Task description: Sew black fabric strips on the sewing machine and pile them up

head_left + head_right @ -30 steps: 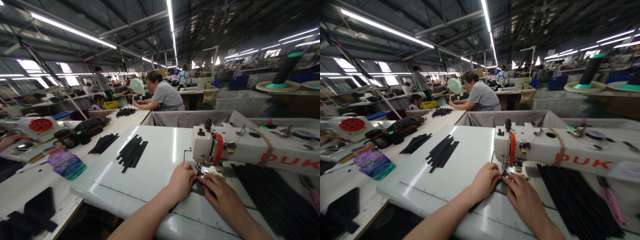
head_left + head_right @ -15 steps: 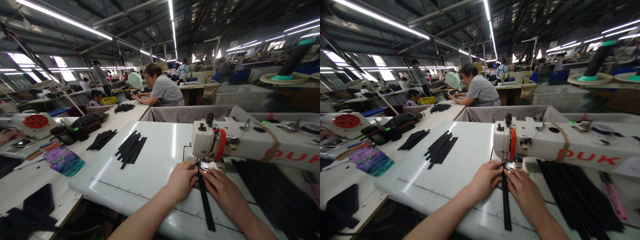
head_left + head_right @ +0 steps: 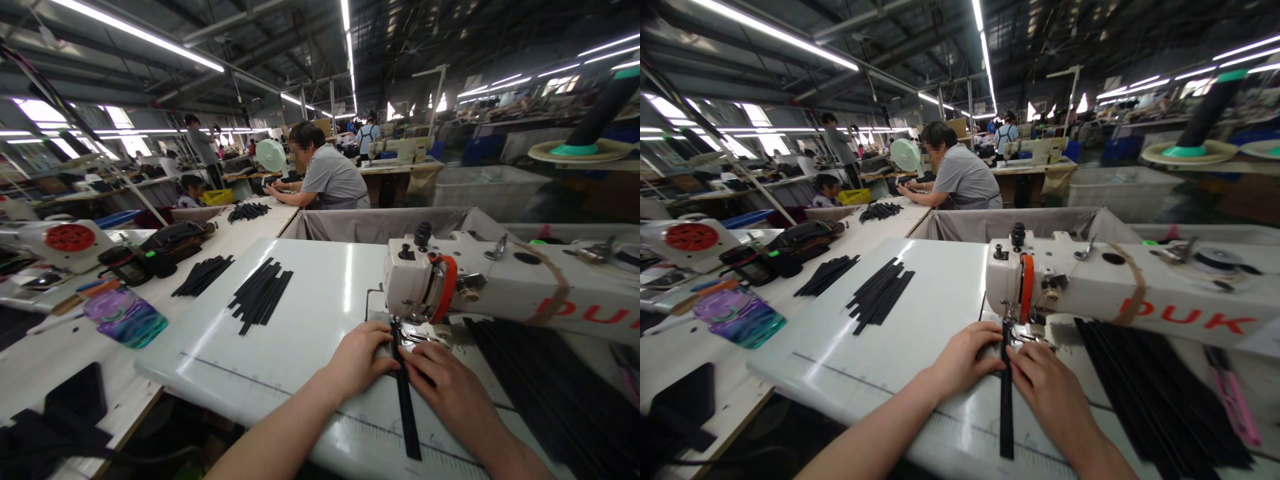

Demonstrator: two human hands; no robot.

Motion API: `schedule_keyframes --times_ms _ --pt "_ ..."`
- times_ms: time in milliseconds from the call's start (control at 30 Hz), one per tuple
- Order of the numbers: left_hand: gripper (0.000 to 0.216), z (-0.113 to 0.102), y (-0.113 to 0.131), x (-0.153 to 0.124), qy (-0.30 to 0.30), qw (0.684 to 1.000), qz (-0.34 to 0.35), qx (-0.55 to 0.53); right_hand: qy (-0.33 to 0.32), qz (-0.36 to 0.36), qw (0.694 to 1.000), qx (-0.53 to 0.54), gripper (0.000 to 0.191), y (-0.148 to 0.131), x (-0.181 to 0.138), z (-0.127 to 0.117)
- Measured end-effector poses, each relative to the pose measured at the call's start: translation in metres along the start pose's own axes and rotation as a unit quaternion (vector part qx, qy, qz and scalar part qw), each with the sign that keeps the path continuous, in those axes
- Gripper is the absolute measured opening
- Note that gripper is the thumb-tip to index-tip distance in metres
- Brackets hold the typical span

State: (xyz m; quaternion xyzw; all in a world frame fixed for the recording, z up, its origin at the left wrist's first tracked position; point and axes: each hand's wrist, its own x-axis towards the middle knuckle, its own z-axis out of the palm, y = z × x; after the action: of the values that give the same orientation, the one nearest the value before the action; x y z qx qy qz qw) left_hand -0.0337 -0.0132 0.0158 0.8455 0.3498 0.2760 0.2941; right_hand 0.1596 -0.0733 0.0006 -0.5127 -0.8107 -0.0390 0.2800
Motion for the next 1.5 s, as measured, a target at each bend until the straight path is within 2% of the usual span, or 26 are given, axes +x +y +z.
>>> schedule_keyframes --times_ms 233,400,500,800,1200,1500 --pt "0.052 0.000 0.003 -0.001 -0.011 1.000 0.008 -0.008 -0.018 0.001 0.999 0.031 0.024 0.002 -0.004 0.002" --pt "0.036 -0.005 0.001 0.001 -0.061 0.994 0.087 0.027 -0.012 -0.009 0.999 0.046 0.022 0.000 -0.004 0.000" --pt "0.035 -0.008 -0.001 0.001 -0.075 0.991 0.102 0.038 -0.011 -0.010 0.998 0.054 0.021 0.000 -0.004 -0.001" --pt "0.032 -0.011 0.000 0.003 -0.086 0.989 0.118 0.028 -0.008 -0.007 0.998 0.067 0.021 0.002 -0.005 0.001" --pt "0.039 -0.013 -0.003 0.006 -0.093 0.988 0.121 0.023 -0.024 0.003 0.997 0.076 0.020 0.002 -0.007 0.000" --pt "0.032 -0.011 -0.001 0.005 -0.088 0.987 0.123 0.051 -0.035 0.004 0.996 0.081 0.020 0.003 -0.006 0.001"
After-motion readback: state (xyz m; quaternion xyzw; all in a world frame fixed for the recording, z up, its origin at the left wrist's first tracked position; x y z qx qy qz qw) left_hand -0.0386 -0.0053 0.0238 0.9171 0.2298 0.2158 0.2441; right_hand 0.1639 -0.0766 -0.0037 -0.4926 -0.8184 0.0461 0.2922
